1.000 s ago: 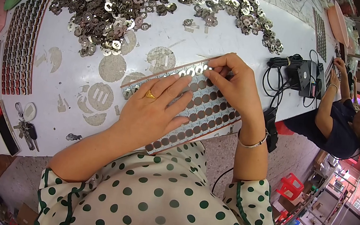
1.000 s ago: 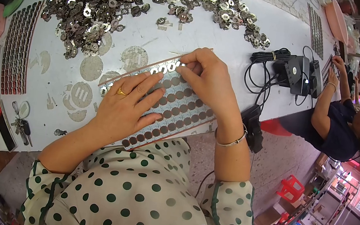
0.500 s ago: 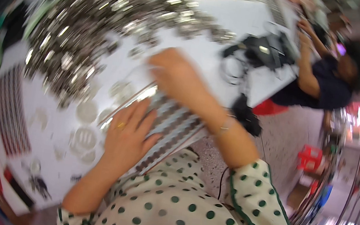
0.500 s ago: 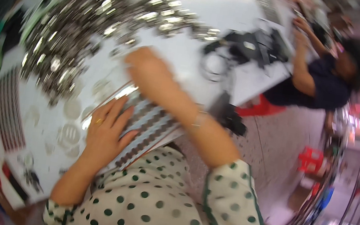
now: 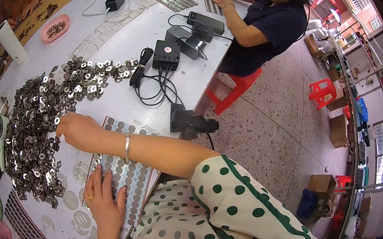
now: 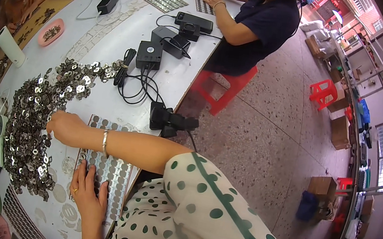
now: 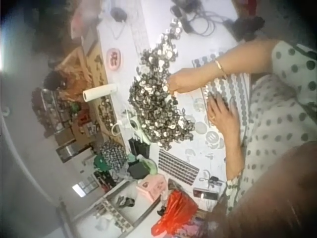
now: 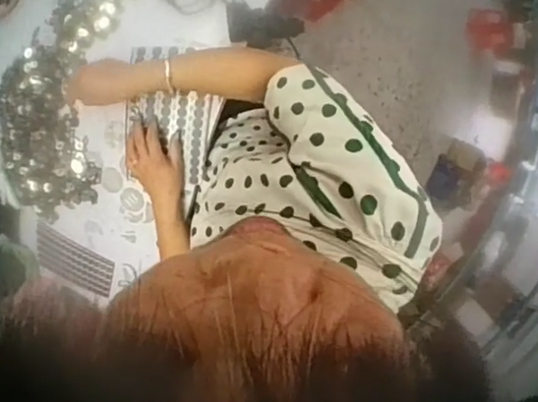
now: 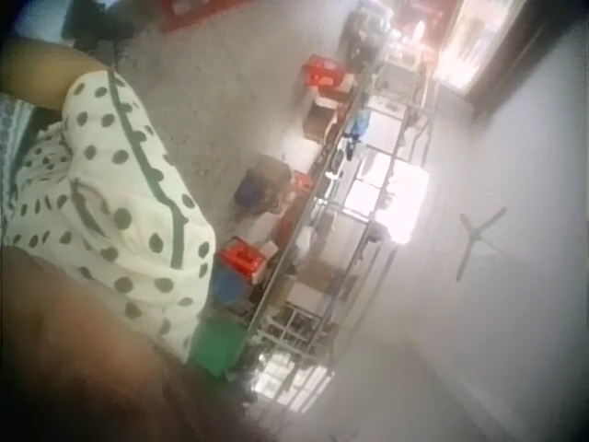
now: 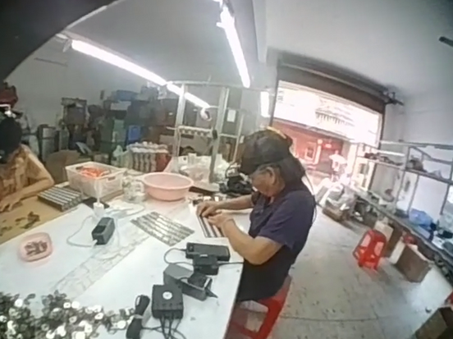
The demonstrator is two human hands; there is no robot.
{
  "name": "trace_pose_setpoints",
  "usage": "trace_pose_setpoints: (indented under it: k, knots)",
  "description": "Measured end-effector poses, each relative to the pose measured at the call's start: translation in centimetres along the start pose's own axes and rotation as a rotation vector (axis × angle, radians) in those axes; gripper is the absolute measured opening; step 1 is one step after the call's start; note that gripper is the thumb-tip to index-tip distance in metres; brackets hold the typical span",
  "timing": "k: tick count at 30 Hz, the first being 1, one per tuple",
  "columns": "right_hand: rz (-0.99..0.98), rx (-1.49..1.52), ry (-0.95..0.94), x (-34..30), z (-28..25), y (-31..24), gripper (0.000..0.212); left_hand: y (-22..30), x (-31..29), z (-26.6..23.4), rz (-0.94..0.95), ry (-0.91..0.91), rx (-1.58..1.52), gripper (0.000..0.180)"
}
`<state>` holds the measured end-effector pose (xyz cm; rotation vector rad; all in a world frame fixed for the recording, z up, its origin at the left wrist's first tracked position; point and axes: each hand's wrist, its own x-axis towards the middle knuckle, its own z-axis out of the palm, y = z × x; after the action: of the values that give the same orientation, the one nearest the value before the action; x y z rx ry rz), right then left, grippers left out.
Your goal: The person places small metal washers into a structured plastic tray by hand.
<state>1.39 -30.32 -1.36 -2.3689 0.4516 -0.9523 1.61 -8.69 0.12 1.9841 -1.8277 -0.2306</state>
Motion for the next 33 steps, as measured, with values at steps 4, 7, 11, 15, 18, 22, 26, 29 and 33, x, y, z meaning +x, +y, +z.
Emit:
trace_pose_setpoints:
  k: [4,7,11,15,18,22,26,29,33]
  knots:
    - [0.561,0.849,-0.25,-0.9,-6.1,-1.1,0.016,-0.4,-0.4,-0.3,0.006,0.029,-0.013,0.051]
    - [0.791,1.08,-0.215,-2.7,-8.7,0.3,0.018,-0.4,0.4,-0.4,-0.013,0.011,-0.069,0.05]
    - [0.867,1.257,-0.17,-4.3,-11.3,0.8,0.029,-0.8,0.5,-0.5,-0.035,0.045,-0.09,0.051]
    - [0.934,1.379,-0.171,-5.1,-10.8,1.8,0.023,-1.0,0.1,-0.3,-0.003,0.065,-0.096,0.051]
    - [0.958,1.454,-0.169,-5.2,-10.6,1.8,0.024,-1.0,-0.1,-0.4,-0.016,0.064,-0.101,0.05]
    - [0.812,0.932,-0.279,-4.8,-10.6,0.2,0.02,-1.0,-0.2,-0.4,-0.026,0.065,-0.109,0.05]
    - [0.341,0.212,-0.303,-5.1,-10.0,-1.1,0.018,-1.2,-0.3,-0.1,-0.013,0.074,-0.108,0.049]
    - [0.348,0.162,-0.366,-4.8,-10.2,-1.6,0.017,-1.2,-0.4,-0.1,-0.022,0.074,-0.11,0.049]
    - [0.574,0.278,-0.426,-4.8,-10.6,-0.3,0.017,-1.2,-0.3,-0.1,-0.01,0.082,-0.107,0.049]
